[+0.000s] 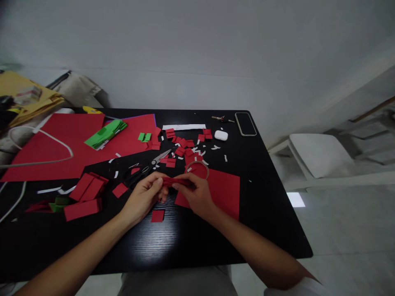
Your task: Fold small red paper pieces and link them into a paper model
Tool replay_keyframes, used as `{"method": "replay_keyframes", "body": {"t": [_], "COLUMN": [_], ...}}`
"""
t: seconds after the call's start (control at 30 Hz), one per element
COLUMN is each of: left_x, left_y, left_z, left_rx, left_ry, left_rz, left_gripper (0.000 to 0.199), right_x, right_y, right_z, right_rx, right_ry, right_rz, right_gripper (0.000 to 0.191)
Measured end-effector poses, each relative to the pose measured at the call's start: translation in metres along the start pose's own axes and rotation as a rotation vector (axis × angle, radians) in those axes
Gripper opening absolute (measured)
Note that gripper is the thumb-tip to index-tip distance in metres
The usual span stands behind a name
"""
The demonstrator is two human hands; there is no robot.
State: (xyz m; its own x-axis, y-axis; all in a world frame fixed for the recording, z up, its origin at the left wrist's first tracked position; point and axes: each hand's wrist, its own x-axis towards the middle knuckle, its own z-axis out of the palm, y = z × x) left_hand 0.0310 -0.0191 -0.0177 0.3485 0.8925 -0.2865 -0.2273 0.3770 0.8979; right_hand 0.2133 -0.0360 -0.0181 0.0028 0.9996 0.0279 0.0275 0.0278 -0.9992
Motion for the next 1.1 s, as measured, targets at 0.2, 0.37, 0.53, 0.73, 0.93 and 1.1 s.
{"method": "replay_keyframes", "body": {"t": [0.2,0.37,0.53,0.73,0.93,1.1], "left_x": [0.002,0.001,-0.003,-0.002,-0.001,0.0], "left_y": [-0.002,0.006,0.018,0.017,0.017,0.017], "left_z": [-0.003,-0.002,0.002,0.002,0.002,0.002], "left_rx": [0.03,0.133,0.305,0.334,0.291,0.291], "left_ry": [-0.003,-0.016,0.017,0.022,0.013,-0.009], "left_rz": [0.004,0.0,0.053,0.023,-0.014,-0.049], "left_gripper": [0.038,0.05,0.054,0.049,0.05,0.045], "right_x": [0.0,0.0,-0.002,-0.004,-0.003,-0.004], "right_y": [0.002,0.005,0.007,0.01,0.013,0.013], "right_z": [0.0,0.0,0.0,-0.001,-0.001,-0.002], "right_rx": [-0.008,-0.05,-0.138,-0.217,-0.245,-0.299], "right_ry": [0.01,0.011,0.019,0.022,0.017,-0.013], "right_rz": [0.012,-0.037,-0.146,-0.259,-0.312,-0.289], "right_gripper": [0.012,0.011,0.009,0.011,0.011,0.012]}}
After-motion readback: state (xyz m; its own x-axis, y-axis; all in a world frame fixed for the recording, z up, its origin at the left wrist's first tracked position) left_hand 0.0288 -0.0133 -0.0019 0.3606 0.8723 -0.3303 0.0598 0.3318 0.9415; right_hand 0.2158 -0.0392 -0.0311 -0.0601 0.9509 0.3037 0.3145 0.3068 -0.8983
